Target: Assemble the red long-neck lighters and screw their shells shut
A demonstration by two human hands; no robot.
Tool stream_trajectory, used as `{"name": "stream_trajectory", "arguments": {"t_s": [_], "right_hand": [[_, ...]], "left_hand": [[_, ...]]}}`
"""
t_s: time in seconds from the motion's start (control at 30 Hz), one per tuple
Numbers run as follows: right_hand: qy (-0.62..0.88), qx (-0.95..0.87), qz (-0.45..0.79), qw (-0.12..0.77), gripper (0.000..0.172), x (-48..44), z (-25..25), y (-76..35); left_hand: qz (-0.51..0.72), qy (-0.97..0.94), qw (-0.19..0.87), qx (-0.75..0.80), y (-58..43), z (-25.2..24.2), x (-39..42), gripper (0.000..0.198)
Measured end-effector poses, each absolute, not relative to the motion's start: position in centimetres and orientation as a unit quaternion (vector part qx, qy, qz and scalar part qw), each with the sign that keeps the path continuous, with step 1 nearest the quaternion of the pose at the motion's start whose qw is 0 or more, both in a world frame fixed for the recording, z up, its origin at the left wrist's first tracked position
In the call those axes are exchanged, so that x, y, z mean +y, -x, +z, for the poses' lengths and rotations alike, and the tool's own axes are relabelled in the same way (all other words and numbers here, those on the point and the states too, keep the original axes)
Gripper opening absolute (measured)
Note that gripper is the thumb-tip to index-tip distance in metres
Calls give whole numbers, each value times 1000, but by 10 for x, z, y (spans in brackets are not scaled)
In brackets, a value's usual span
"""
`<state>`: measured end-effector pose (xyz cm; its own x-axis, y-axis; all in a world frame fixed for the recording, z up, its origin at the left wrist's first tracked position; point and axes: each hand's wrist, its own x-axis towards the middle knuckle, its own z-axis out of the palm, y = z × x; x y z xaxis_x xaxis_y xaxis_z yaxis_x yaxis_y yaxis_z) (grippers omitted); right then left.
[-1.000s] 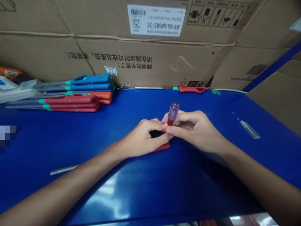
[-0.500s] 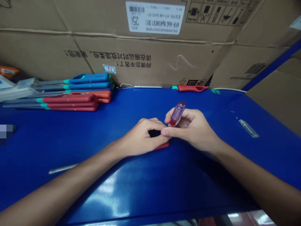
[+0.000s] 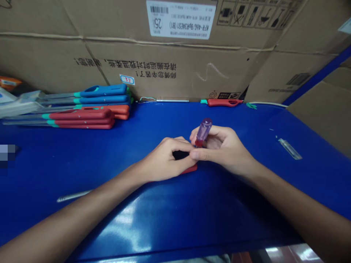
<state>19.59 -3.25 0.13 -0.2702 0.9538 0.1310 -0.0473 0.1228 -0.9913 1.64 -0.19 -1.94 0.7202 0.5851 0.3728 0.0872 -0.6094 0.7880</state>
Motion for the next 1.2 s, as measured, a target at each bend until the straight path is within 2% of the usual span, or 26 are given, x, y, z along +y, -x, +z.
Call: {"name": "stream_trajectory", "arguments": {"t_s": [0.13,0.4,0.63,0.83,0.9,1.07,1.13,1.2], "right_hand": [[358,-614,560,425,18,-30,6,-201],[398,-573,548,461,34,-32,-1,-194],[369,-628,544,416,18,-30,7,-203],[424,-569,517,480,39,-32,-1,-192],[419,-576,513,480,41,-32,-2,-192],[359,-631,545,419,21,-30,4,-201],[361,-620,551,426,17,-30,3,-201],[376,-587,556,453,20,-31,0,-198]], "left_hand": [[326,-832,403,200,-17,-20,-3,27],[320,-836,395,205,-16,-20,-3,23],[324,-831,405,201,-17,-20,-3,23],[312,-837,396,214,-16,-19,-3,22],[311,-838,393,214,-16,-19,-3,21],[325,-832,401,204,-17,-20,-4,20],[328,-830,405,199,-17,-20,-4,22],[325,-834,398,200,-17,-20,-3,24]]}}
